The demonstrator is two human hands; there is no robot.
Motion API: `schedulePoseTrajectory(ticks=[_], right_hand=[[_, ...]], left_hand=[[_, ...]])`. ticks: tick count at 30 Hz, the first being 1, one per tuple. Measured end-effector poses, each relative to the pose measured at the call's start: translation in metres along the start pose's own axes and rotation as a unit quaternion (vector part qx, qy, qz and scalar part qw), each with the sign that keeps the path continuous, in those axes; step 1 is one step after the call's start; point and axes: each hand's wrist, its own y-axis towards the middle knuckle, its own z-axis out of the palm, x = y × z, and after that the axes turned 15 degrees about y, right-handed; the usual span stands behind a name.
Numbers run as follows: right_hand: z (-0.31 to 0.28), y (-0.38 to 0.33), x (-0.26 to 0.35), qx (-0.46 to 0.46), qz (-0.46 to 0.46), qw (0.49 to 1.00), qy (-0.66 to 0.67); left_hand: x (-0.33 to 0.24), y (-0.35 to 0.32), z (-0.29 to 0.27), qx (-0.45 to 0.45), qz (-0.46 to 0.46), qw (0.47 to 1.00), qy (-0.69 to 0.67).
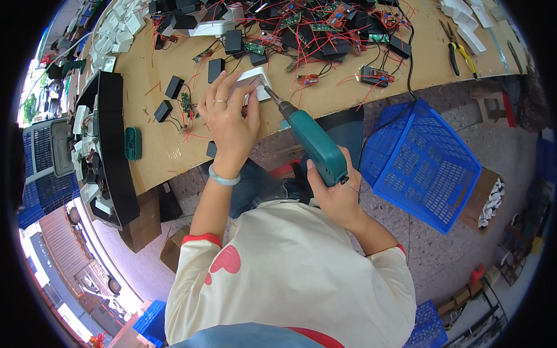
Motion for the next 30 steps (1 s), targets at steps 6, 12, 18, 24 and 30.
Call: schedulePoseTrajectory(ticks=[6,12,18,24,30], right_hand=[[0.009,-0.001,-0.001,-0.008,-0.027,0.999,-0.028],[0.015,0.000,0.002,-0.008,-0.008,0.999,-0.042],[0.020,0.000,0.006,-0.011,-0.019,0.998,-0.061],[0.021,-0.001,0.006,-0.008,-0.024,0.997,-0.079],[0.021,0.000,0.004,-0.017,-0.076,0.994,-0.072]], left_hand=[[0.000,0.000,0.001,-0.005,-0.003,1.000,-0.011],[0.002,0.000,0.001,-0.009,0.001,1.000,-0.011],[0.002,0.000,0.001,-0.012,-0.006,1.000,-0.004],[0.002,0.000,0.001,-0.014,-0.014,1.000,-0.005],[0.004,-0.002,0.002,-0.005,-0.006,1.000,-0.022]])
